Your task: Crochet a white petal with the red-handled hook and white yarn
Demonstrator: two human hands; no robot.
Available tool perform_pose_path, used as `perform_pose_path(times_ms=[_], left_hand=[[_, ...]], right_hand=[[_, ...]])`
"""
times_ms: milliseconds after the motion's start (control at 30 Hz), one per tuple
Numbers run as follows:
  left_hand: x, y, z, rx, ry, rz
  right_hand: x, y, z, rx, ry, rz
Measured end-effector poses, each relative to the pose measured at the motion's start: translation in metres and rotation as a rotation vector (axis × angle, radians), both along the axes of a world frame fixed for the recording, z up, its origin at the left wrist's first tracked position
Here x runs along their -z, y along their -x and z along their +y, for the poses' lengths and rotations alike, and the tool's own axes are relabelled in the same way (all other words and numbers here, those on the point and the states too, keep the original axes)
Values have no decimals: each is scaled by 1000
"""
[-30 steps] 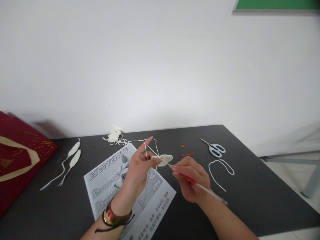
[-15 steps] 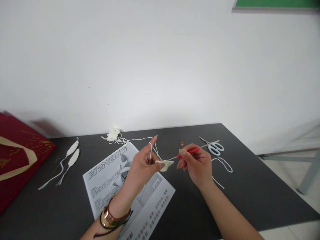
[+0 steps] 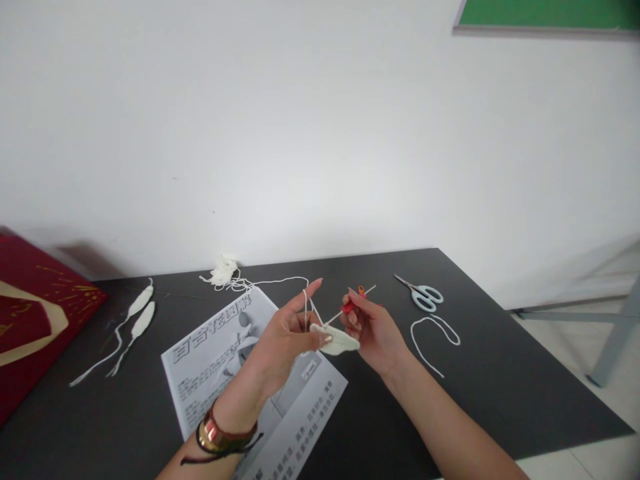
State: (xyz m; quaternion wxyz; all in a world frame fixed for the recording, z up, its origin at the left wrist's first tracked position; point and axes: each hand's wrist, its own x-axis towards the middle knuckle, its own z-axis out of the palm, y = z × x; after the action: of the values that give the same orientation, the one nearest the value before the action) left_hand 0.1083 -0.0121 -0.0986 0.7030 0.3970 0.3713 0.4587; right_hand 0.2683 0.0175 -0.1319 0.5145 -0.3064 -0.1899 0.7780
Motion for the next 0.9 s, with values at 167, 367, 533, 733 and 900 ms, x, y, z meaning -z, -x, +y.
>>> perform_pose_path(times_ms=[167,367,533,733,900], left_hand=[[-2,1,0,-51,55,-77],[-3,5,0,-20,84,-71],[-3,4,0,21,120,-80],[0,4,-2,82,130,-138],[-2,3,-6,90,148,-197]], right_hand=[[0,2,-4,85,-80,18],[5,11,-8,19,-94,-6],[7,15,-13,-55,-106,43],[8,14,-12,-42,-150,19],[5,13,-11,-79,-36,192]])
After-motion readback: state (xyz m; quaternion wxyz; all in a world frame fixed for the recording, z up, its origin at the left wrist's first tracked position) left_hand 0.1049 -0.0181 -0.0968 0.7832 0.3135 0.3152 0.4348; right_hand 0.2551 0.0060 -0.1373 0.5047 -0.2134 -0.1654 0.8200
